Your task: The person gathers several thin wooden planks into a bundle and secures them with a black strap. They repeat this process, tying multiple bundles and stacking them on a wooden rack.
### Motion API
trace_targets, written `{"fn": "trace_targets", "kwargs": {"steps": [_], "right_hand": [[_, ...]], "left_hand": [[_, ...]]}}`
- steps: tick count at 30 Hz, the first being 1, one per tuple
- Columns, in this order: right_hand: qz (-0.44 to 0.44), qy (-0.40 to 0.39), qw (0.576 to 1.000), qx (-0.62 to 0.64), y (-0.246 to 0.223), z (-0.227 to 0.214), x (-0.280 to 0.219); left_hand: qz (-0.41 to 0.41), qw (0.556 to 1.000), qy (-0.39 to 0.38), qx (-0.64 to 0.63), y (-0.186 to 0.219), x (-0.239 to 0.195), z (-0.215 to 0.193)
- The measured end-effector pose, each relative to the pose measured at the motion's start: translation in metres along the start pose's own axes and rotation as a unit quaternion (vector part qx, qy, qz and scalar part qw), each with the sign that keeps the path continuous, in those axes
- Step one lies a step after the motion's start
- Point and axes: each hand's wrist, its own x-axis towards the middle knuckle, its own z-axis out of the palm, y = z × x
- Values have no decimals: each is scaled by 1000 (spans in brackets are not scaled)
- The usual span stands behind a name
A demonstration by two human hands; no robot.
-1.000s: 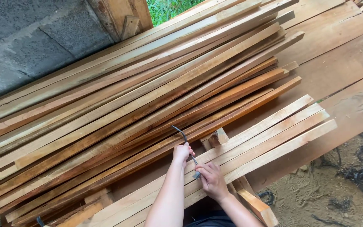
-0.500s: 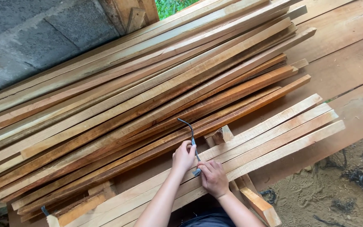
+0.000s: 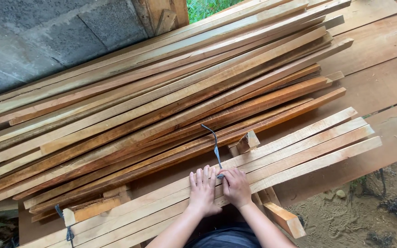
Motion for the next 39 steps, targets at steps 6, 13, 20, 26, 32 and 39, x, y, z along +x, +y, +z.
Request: {"fn": "trace_targets", "kwargs": {"steps": [6,13,20,26,32,39], "right_hand": [[51,-10,999,-16,5,9,1],[-18,-4,1000,10,10,7,-5],[-21,-17,999,-39,9,8,-4],[-18,-14,999,-48,11,8,-2],[-9,-14,999,-34,6,4,2],[95,-36,994,29,-2,15,14]], "left_hand": [[23,998,29,-50,-9,-2,11],[28,998,7,-63,-17,-8,-34],[-12,915,44,-400,-79,108,26],[-7,882,-41,-469,-38,144,28],[-27,831,74,-551,-32,145,27],[-61,650,-22,-757,-44,180,73]]}}
